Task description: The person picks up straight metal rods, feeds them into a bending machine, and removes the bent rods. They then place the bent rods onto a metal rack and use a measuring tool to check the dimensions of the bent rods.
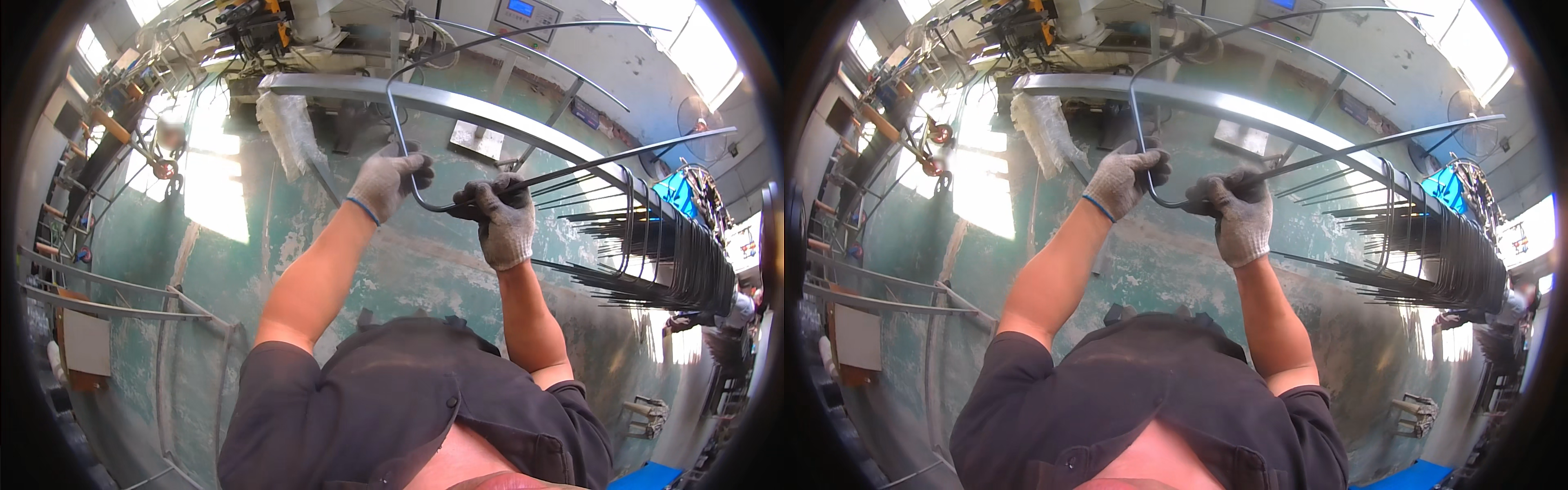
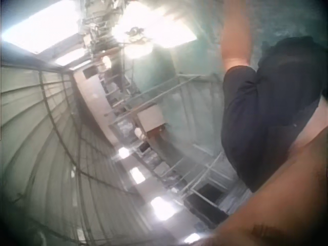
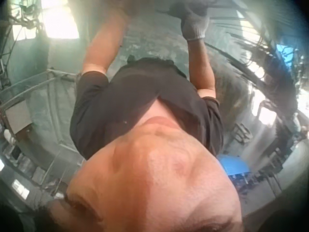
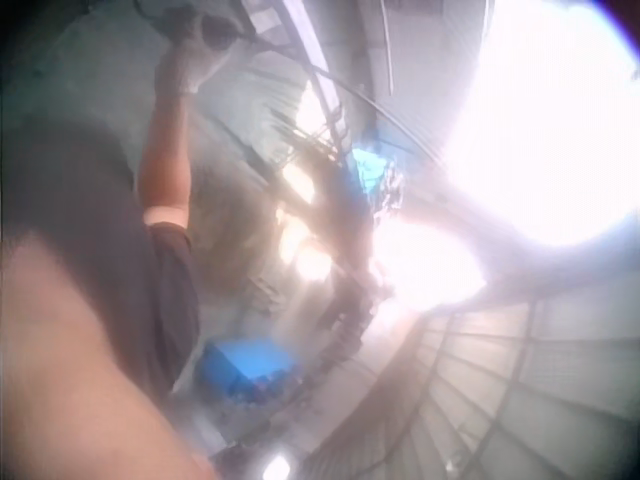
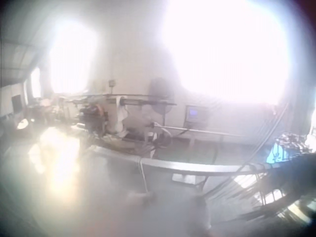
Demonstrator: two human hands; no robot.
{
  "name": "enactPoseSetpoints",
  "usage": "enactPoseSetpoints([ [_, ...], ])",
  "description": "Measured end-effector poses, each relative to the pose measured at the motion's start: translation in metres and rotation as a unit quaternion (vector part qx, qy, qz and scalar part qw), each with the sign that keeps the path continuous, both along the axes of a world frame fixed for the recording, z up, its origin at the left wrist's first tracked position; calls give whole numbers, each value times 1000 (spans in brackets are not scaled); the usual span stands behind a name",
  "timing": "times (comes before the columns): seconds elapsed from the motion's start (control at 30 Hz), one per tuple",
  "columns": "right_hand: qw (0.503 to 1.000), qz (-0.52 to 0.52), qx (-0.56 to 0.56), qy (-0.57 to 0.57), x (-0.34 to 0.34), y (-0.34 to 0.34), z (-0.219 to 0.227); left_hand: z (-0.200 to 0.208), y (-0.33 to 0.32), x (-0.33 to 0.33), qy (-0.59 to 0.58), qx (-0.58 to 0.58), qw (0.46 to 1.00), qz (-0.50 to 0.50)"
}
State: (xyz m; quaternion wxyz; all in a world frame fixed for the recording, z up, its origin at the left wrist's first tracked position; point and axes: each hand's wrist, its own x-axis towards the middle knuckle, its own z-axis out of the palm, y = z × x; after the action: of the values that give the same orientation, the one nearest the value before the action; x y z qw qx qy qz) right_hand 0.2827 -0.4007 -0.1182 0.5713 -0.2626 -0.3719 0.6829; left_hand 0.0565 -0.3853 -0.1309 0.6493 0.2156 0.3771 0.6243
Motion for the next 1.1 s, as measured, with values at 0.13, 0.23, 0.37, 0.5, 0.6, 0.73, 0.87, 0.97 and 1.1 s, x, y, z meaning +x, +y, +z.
enactPoseSetpoints([
  [0.13,999,-39,33,-18,-25,-6,-7,-4,-29,-7,-49,8,998,-31],
  [0.23,998,-51,23,2,-45,-17,10,0,-49,-15,-74,20,996,-50],
  [0.37,997,-55,43,21,-58,-19,8,6,-66,-27,-110,50,990,-70],
  [0.5,996,-63,31,60,-70,-26,36,23,-82,-34,-135,101,981,-100],
  [0.6,994,-73,17,85,-73,-24,47,32,-88,-35,-112,188,968,-121],
  [0.73,991,-92,23,91,-82,-14,48,31,-89,-41,-127,172,970,-117],
  [0.87,991,-90,32,95,-92,-8,53,23,-93,-47,-129,149,975,-102],
  [0.97,989,-96,38,110,-95,-2,64,24,-95,-47,-120,138,978,-97],
  [1.1,988,-101,33,109,-95,9,72,16,-95,-51,-117,120,981,-95],
])
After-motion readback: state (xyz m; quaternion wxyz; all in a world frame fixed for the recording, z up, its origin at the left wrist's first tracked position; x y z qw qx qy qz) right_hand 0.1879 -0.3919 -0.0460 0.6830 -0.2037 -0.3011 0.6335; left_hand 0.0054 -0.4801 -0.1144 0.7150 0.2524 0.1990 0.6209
